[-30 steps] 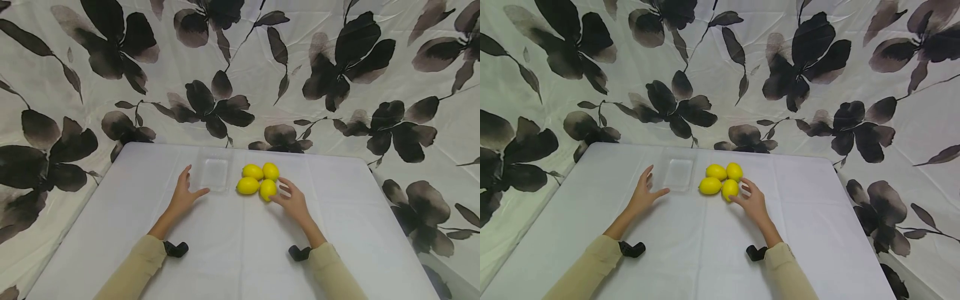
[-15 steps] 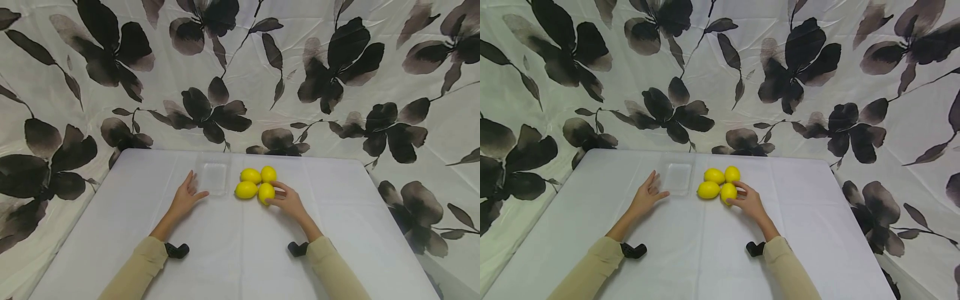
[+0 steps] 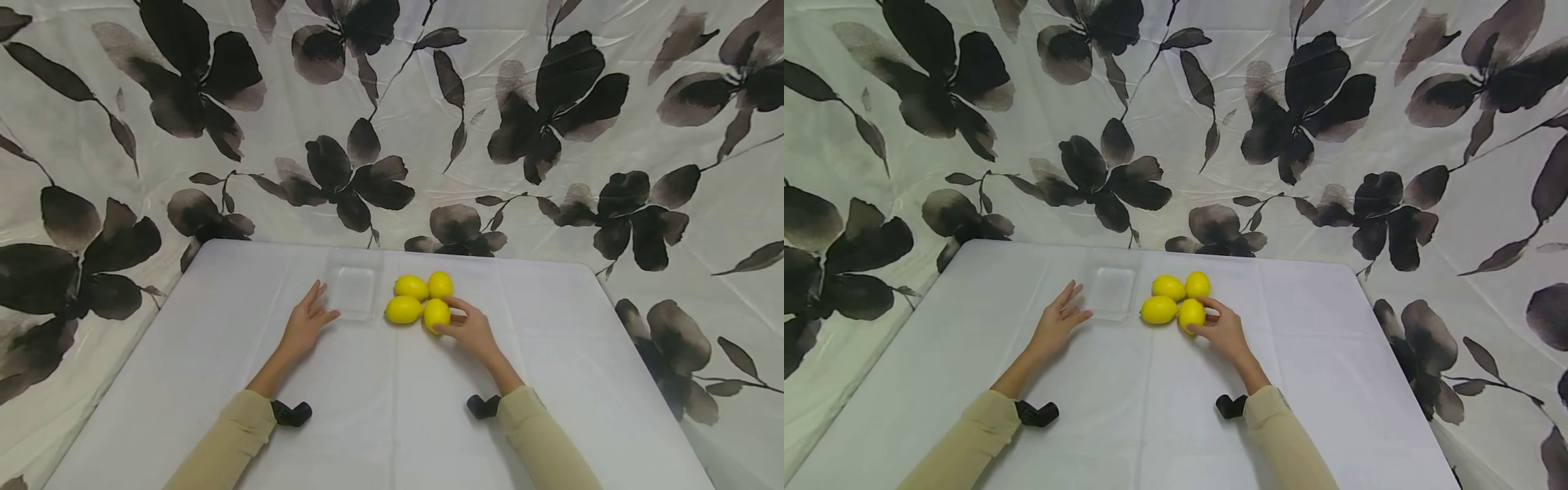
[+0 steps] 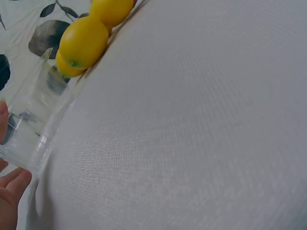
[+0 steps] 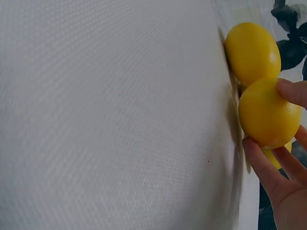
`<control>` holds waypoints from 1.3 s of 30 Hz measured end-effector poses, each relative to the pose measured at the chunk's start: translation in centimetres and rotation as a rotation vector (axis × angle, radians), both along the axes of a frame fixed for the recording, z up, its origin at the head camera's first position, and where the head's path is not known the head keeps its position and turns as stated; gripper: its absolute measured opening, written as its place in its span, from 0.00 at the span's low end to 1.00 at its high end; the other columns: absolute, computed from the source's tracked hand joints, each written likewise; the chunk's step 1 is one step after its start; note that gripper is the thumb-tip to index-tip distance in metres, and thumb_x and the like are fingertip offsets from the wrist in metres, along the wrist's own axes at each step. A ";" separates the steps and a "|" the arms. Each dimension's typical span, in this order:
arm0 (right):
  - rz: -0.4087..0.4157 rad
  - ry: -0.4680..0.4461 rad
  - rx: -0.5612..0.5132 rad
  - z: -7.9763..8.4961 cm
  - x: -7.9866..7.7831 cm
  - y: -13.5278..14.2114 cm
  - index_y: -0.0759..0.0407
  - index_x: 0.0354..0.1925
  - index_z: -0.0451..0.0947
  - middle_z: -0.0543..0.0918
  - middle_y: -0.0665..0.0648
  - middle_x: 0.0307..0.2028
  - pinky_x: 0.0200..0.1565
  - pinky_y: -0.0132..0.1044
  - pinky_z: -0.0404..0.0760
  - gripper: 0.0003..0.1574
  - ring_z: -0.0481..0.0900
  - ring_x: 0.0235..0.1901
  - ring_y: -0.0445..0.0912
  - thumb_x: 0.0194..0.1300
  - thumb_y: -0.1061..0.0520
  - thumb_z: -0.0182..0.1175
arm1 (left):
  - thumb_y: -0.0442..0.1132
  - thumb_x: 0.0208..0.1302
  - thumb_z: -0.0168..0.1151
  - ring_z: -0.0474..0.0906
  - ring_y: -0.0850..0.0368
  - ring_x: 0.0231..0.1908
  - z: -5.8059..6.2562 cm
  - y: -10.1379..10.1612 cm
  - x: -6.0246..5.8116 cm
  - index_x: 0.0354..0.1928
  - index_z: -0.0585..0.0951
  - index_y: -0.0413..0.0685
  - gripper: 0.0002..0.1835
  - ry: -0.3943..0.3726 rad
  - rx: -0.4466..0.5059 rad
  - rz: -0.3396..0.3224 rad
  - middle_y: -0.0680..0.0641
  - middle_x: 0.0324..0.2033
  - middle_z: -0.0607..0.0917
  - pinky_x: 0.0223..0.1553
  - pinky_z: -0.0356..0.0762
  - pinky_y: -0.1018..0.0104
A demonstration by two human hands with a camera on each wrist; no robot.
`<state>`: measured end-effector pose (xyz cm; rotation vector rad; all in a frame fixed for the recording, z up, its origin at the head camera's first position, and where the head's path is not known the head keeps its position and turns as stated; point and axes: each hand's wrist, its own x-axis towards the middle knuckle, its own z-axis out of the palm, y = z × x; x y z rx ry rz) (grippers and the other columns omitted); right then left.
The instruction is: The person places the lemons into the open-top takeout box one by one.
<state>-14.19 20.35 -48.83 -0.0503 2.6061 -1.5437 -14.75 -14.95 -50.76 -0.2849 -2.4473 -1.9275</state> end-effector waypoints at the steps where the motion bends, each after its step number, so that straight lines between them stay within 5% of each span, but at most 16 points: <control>1: -0.006 0.000 0.003 0.0 -0.1 0.0 0.45 0.60 0.71 0.73 0.54 0.60 0.54 0.47 0.78 0.39 0.77 0.53 0.53 0.50 0.47 0.72 | 0.40 0.60 0.64 0.54 0.38 0.67 0.0 -0.1 -0.1 0.72 0.44 0.40 0.47 0.003 -0.001 0.002 0.40 0.70 0.55 0.66 0.58 0.51; 13: -0.002 0.051 -0.081 1.8 -2.0 -1.6 0.43 0.59 0.72 0.72 0.51 0.59 0.53 0.42 0.79 0.38 0.78 0.52 0.50 0.49 0.47 0.72 | 0.41 0.63 0.61 0.58 0.39 0.65 0.3 -1.4 -0.9 0.73 0.46 0.42 0.44 0.026 -0.007 0.004 0.41 0.70 0.57 0.59 0.67 0.64; 23: 0.075 0.134 -0.094 4.6 -3.3 -4.7 0.44 0.58 0.74 0.73 0.50 0.58 0.57 0.42 0.76 0.34 0.75 0.54 0.50 0.52 0.49 0.71 | 0.37 0.64 0.59 0.58 0.38 0.65 0.4 -1.6 -1.3 0.72 0.48 0.42 0.41 0.027 0.007 -0.013 0.42 0.69 0.58 0.62 0.64 0.59; 26: 0.103 0.119 -0.101 6.5 -3.3 -6.1 0.49 0.60 0.72 0.72 0.55 0.59 0.58 0.45 0.74 0.34 0.74 0.55 0.53 0.54 0.53 0.69 | 0.33 0.65 0.57 0.57 0.34 0.64 1.6 -1.3 -1.0 0.71 0.48 0.37 0.39 0.042 0.012 -0.035 0.36 0.68 0.58 0.62 0.62 0.55; 30: 0.149 0.070 -0.119 8.4 -3.4 -8.1 0.57 0.62 0.69 0.70 0.60 0.61 0.59 0.46 0.74 0.35 0.72 0.56 0.57 0.57 0.58 0.67 | 0.35 0.65 0.57 0.58 0.35 0.64 1.1 -1.4 -1.4 0.71 0.48 0.37 0.39 0.035 0.001 -0.033 0.38 0.68 0.58 0.62 0.63 0.54; 33: 0.165 0.060 -0.142 7.2 -4.7 -9.2 0.54 0.63 0.68 0.70 0.58 0.62 0.59 0.46 0.73 0.36 0.72 0.57 0.56 0.57 0.56 0.67 | 0.39 0.65 0.59 0.59 0.38 0.64 -0.4 -1.6 -2.1 0.72 0.49 0.41 0.40 0.030 -0.006 -0.021 0.42 0.69 0.59 0.62 0.65 0.55; 39: 0.169 0.062 -0.145 4.7 -6.6 -11.8 0.44 0.61 0.71 0.72 0.51 0.60 0.58 0.43 0.75 0.36 0.75 0.54 0.51 0.53 0.49 0.70 | 0.41 0.65 0.58 0.59 0.39 0.65 -1.0 -1.2 -2.1 0.72 0.49 0.43 0.40 0.010 0.010 -0.020 0.43 0.69 0.59 0.62 0.65 0.55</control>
